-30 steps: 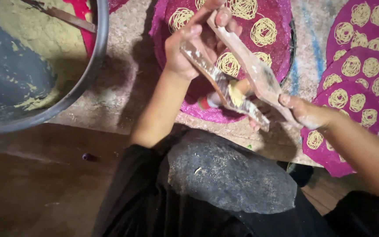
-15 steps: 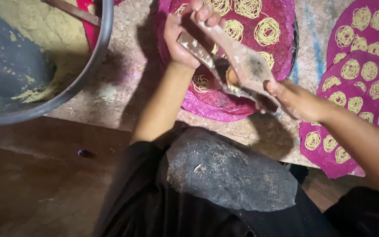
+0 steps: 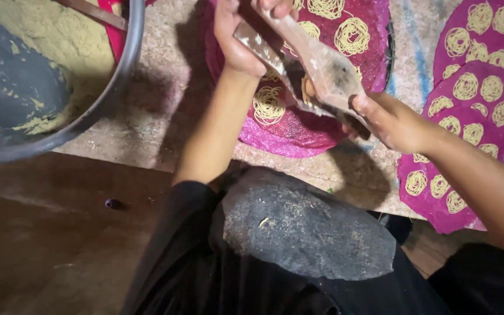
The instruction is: The person scoops dough from a metal bowl using a red spatula and loads it into a manual extruder. They press the dough through the tool to form noodle strands, which are arranged in circular piles on pink trays. The process is repeated multiple times throughout the clip.
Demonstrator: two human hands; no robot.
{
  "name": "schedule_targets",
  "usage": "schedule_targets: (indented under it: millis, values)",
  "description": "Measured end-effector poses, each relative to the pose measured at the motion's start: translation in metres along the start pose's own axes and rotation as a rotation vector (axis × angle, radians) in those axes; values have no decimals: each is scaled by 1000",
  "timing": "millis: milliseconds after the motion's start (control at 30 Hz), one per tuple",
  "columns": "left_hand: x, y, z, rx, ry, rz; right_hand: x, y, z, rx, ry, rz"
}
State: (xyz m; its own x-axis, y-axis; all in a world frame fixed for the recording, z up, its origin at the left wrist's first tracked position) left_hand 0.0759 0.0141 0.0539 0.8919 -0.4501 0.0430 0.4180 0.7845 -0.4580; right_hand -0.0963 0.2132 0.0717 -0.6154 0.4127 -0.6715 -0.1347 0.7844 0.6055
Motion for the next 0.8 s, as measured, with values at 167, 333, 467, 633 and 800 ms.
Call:
schedule_targets:
  millis: [167, 333, 467, 633, 800]
  values:
    - [4, -1, -29, 351, -124, -167, -3, -3, -2, 48, -59, -71]
    - [-5, 72, -70, 669, -1082, -903, -1, -6, -1, 42, -107, -175]
    - [-10, 102, -66, 425, -1066, -978, 18, -18, 2, 83, -188, -177]
    - [24, 123, -3, -80, -1910, -609, 45, -13, -2, 120, -204, -218]
    - [16, 123, 34, -191, -2152, -630, 57, 28, 1, 39, -179, -241]
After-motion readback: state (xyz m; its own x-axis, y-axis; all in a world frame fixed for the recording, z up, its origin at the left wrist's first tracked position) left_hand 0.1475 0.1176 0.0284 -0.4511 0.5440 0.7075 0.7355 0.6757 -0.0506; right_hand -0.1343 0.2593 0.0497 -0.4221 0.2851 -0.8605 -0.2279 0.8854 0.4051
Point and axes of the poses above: each hand's wrist, its own y-axis away from the middle knuckle, its own z-axis out of the palm, x = y × z, the point moved 8 cm from there along -y, towards the middle knuckle, and after that the axes turned 1 degree about -x, right-handed, at the moved point
